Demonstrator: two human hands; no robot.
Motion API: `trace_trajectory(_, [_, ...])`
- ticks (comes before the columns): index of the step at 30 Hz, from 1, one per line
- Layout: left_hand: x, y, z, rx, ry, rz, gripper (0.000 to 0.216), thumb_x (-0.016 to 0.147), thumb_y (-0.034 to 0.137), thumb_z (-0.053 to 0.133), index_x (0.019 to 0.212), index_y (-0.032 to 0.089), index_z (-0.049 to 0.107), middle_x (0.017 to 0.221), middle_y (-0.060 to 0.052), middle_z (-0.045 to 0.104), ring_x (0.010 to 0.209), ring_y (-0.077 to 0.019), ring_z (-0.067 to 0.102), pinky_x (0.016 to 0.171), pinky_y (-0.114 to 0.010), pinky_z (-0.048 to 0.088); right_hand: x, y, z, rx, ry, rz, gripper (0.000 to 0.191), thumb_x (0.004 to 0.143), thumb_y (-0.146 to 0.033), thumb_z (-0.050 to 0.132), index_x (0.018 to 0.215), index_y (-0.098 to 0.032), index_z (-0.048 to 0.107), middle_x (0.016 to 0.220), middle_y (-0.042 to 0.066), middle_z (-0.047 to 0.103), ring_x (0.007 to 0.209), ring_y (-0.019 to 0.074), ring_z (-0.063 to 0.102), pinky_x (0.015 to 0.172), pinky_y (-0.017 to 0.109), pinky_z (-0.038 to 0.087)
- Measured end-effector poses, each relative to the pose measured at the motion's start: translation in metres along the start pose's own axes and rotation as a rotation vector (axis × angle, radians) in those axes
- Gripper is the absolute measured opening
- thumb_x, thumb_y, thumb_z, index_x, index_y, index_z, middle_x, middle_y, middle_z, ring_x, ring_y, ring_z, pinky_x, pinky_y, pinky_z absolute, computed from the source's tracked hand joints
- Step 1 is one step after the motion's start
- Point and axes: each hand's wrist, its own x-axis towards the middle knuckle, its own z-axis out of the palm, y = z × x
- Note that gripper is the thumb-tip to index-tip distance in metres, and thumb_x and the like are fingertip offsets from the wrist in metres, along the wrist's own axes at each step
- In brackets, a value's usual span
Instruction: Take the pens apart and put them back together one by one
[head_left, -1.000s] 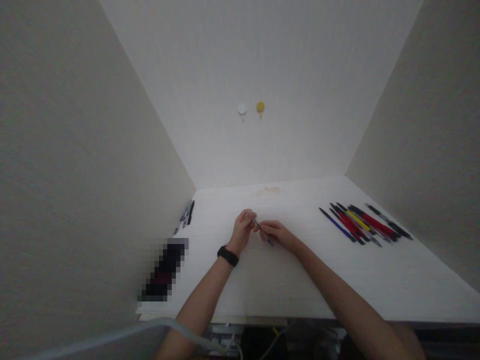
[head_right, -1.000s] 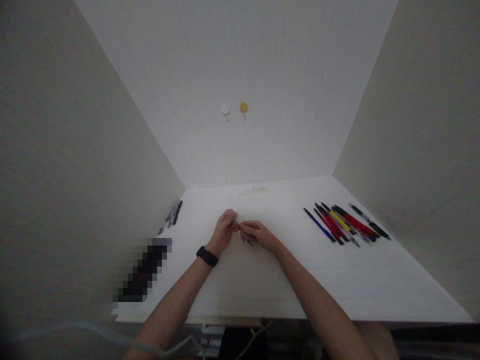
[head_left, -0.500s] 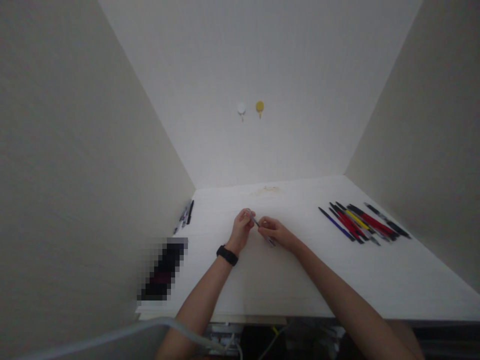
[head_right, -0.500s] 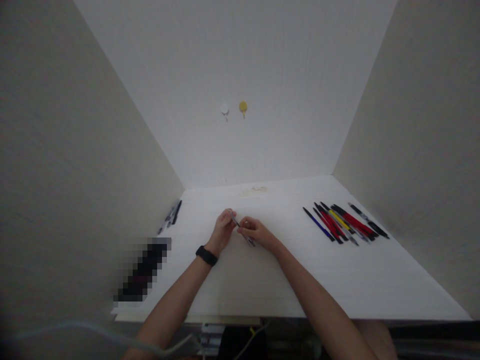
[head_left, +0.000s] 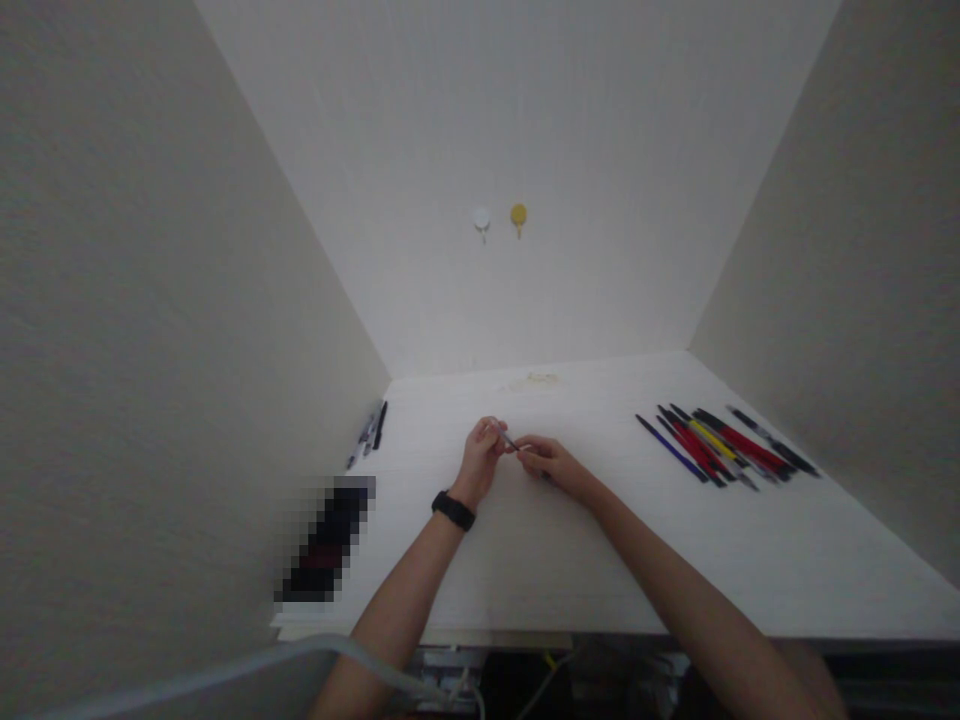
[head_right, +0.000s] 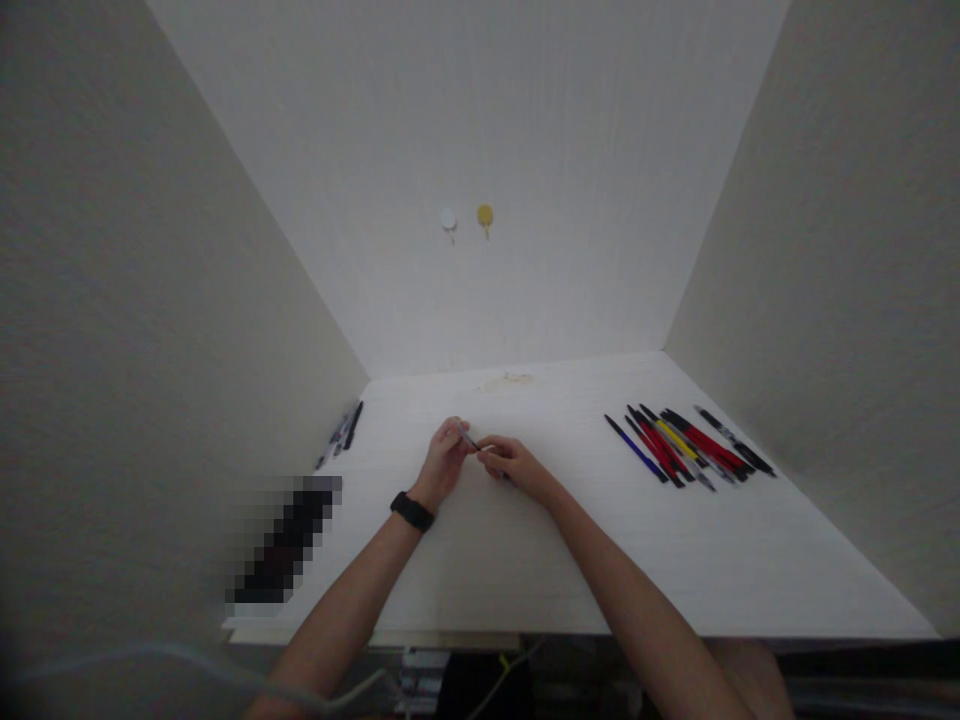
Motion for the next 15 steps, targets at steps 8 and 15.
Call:
trace_trajectory(8, [-0.001, -0.0013, 0.0007, 0.025, -0.026, 0.002, 0.037, 0.071, 0.045, 0.076, 0.078, 0.015, 0.056, 0.077, 0.001, 0.053, 0.053, -0.0033, 0.037, 0.049, -0.019, 0.031, -0.0012, -0.0038, -0.0004, -0.06, 0.025, -0.005, 0.033, 0.085, -0.049, 0.055, 0.082, -0.016, 0.063, 0.051, -0.006, 0.044, 0.046, 0.0079, 0.035, 0.047, 0.023, 0.025])
trace_trajectory(15, [-0.0006, -0.0001, -0.0003, 0.005, 0.024, 0.035, 0.035, 0.071, 0.044, 0.076, 0.079, 0.016, 0.058, 0.068, 0.004, 0.047, 0.052, -0.004, 0.035, 0.05, -0.018, 0.031, -0.0015, -0.0049, -0.0034, -0.076, 0.027, 0.023, 0.032, 0.083, -0.047, 0.056, 0.078, -0.016, 0.063, 0.048, -0.005, 0.046, 0.043, 0.0076, 0.036, 0.046, 0.022, 0.025])
